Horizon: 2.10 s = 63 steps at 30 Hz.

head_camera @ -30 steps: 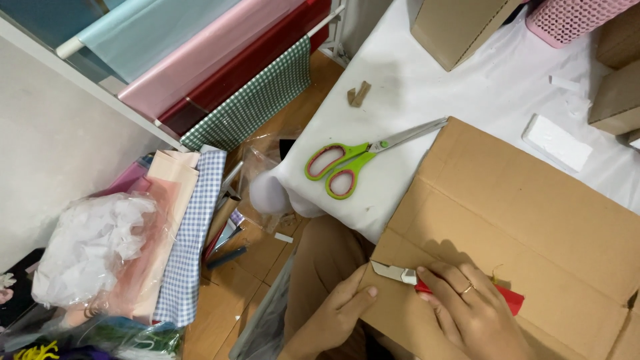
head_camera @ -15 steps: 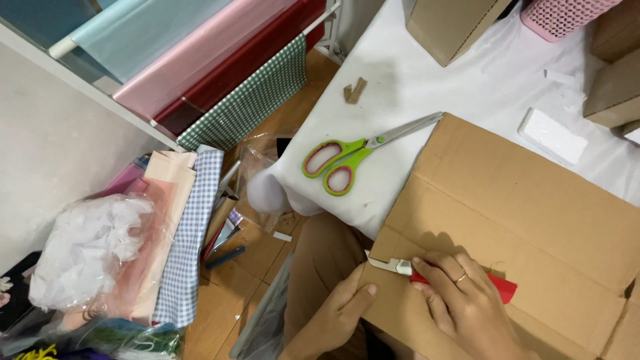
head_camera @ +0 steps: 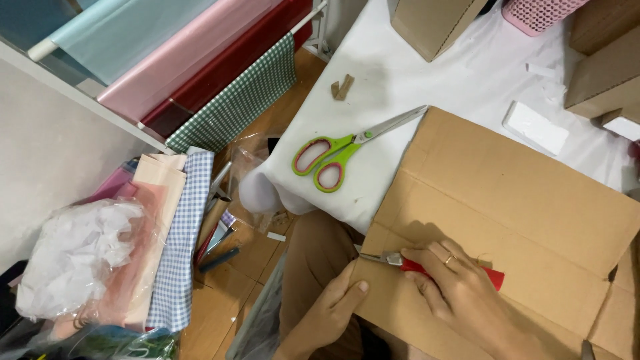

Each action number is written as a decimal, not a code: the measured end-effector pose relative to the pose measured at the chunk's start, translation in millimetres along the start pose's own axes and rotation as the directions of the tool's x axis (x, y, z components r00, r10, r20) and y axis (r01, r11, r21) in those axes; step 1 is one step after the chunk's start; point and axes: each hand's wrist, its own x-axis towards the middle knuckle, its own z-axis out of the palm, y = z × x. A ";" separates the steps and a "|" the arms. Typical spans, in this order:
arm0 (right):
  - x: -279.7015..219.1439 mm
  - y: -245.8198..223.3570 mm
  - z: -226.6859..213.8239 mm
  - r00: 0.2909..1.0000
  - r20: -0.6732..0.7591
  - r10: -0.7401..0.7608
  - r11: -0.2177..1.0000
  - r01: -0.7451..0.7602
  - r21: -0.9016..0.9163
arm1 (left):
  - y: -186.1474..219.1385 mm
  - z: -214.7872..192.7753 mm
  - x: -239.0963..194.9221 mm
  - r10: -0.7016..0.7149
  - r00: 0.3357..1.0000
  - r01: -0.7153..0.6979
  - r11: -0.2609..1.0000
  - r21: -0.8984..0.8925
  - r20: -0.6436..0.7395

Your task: The person uses a red utility knife to cut a large piece of cardboard on a white surface. They first trim a small strip from the edge, then proceed to cut a larger rectangular section from the main piece.

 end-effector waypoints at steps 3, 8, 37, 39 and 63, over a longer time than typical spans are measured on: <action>6.8 4.7 -7.3 0.989 0.120 0.091 0.994 -0.098 0.053 | 1.4 -0.8 0.6 -0.011 1.000 0.011 1.000 0.012 -0.012; 19.5 17.5 -15.7 0.867 0.385 0.316 0.930 -0.363 0.053 | -1.6 0.6 -0.3 -0.028 0.999 0.027 0.999 -0.031 -0.043; -6.7 13.2 5.0 0.978 -0.161 -0.129 0.988 0.112 -0.111 | -0.6 14.2 1.8 -0.162 0.977 0.122 0.958 -0.260 -0.136; -6.4 12.1 6.6 0.974 -0.185 -0.130 0.985 0.105 -0.135 | -0.9 14.0 1.9 -0.183 0.971 0.139 0.956 -0.258 -0.153; -38.8 59.1 -23.0 0.823 0.359 0.440 0.862 -0.499 0.088 | 39.9 8.8 2.3 0.222 0.952 -0.066 0.822 0.566 -0.212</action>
